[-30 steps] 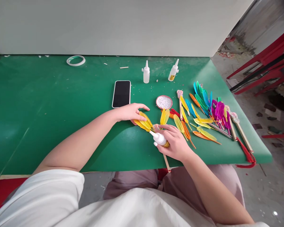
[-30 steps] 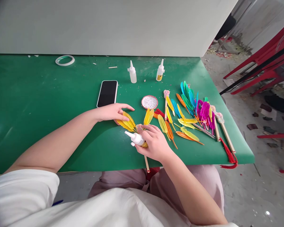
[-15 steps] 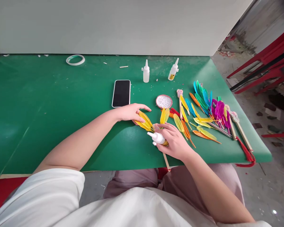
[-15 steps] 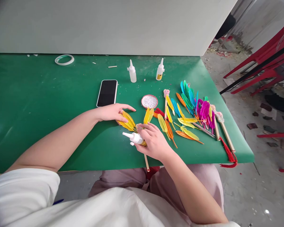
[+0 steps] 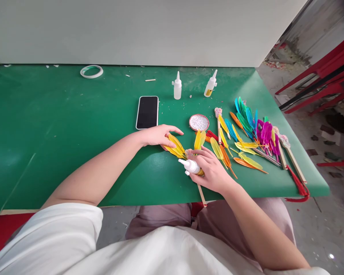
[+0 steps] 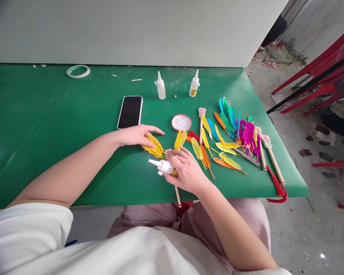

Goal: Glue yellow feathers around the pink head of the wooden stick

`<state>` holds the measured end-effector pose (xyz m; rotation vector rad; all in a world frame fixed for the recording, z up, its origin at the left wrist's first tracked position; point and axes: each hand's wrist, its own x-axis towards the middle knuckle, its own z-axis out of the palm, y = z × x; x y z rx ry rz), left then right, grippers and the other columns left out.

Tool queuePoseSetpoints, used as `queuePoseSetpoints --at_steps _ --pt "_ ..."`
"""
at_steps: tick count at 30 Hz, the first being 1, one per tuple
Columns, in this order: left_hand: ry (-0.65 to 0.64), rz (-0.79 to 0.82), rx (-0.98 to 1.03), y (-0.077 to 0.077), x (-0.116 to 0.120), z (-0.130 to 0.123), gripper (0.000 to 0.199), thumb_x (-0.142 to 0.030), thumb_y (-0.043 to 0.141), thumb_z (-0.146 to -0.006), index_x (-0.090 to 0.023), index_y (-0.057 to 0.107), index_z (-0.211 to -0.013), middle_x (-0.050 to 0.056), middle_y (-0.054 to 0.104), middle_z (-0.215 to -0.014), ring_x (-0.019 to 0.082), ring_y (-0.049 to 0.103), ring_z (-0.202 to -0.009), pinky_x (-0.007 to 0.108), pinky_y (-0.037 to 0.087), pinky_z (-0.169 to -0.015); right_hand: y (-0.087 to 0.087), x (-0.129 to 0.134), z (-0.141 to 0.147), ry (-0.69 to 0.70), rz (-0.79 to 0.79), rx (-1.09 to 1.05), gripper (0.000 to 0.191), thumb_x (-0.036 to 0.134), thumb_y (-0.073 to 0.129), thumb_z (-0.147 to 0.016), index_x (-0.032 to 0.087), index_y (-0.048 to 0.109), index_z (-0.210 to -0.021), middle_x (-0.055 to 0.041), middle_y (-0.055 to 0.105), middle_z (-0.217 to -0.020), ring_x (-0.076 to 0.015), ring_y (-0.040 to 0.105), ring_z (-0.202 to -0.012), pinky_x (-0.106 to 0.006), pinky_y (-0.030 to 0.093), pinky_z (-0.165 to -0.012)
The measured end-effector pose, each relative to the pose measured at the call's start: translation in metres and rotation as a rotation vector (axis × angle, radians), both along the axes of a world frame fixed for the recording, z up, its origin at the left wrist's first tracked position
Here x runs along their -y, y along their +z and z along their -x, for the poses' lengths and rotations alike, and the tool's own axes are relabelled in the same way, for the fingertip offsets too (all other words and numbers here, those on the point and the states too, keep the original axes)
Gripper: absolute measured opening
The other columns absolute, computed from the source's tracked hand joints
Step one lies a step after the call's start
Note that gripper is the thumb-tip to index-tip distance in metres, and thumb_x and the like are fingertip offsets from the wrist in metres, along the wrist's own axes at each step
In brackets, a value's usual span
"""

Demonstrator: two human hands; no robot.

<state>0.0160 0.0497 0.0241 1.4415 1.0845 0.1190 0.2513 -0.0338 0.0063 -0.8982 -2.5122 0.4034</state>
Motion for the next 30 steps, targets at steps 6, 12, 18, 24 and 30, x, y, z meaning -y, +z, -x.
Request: queuePoseSetpoints --at_steps 6,12,18,24,30 --pt "0.004 0.003 0.008 -0.001 -0.001 0.001 0.058 -0.027 0.066 -0.068 -0.027 0.045 -0.122 0.001 0.063 -0.078 0.017 0.063 -0.072 0.025 0.052 -0.062 0.001 0.000 0.000 -0.007 0.007 0.002 0.036 0.035 0.049 -0.081 0.017 0.050 -0.112 -0.0083 0.063 -0.107 -0.0217 0.052 -0.110 -0.046 0.032 -0.103" --pt "0.016 0.039 0.027 0.004 0.001 0.000 0.055 -0.036 0.064 -0.072 -0.028 0.045 -0.123 0.002 0.065 -0.085 0.017 0.063 -0.075 0.025 0.052 -0.066 -0.002 0.000 -0.002 -0.007 -0.011 -0.005 0.037 0.036 0.050 -0.080 0.018 0.050 -0.112 -0.0074 0.064 -0.107 -0.0225 0.051 -0.111 -0.046 0.031 -0.103" --pt "0.178 0.040 0.043 0.010 0.003 -0.002 0.048 -0.057 0.045 -0.081 -0.025 0.054 -0.115 0.003 0.065 -0.081 0.016 0.062 -0.069 0.025 0.051 -0.063 -0.004 0.001 -0.002 -0.006 -0.021 -0.060 0.038 0.035 0.052 -0.078 0.019 0.049 -0.114 -0.0071 0.063 -0.107 -0.0228 0.050 -0.113 -0.044 0.035 -0.100" --pt "0.225 0.070 0.043 0.006 0.001 -0.001 0.058 -0.066 0.041 -0.077 -0.025 0.054 -0.117 0.005 0.066 -0.079 0.018 0.062 -0.067 0.026 0.049 -0.060 0.000 0.003 -0.002 -0.016 0.026 -0.177 0.039 0.032 0.055 -0.076 0.019 0.049 -0.113 -0.0078 0.061 -0.112 -0.0222 0.051 -0.110 -0.041 0.039 -0.095" --pt "0.207 0.037 0.038 0.004 0.001 -0.001 0.058 -0.067 0.042 -0.076 -0.025 0.055 -0.114 0.005 0.065 -0.082 0.018 0.062 -0.070 0.024 0.048 -0.058 0.002 0.003 -0.010 -0.165 0.043 -0.339 0.026 0.029 0.055 -0.074 0.019 0.057 -0.098 -0.0102 0.062 -0.099 -0.0239 0.057 -0.097 -0.040 0.046 -0.083"
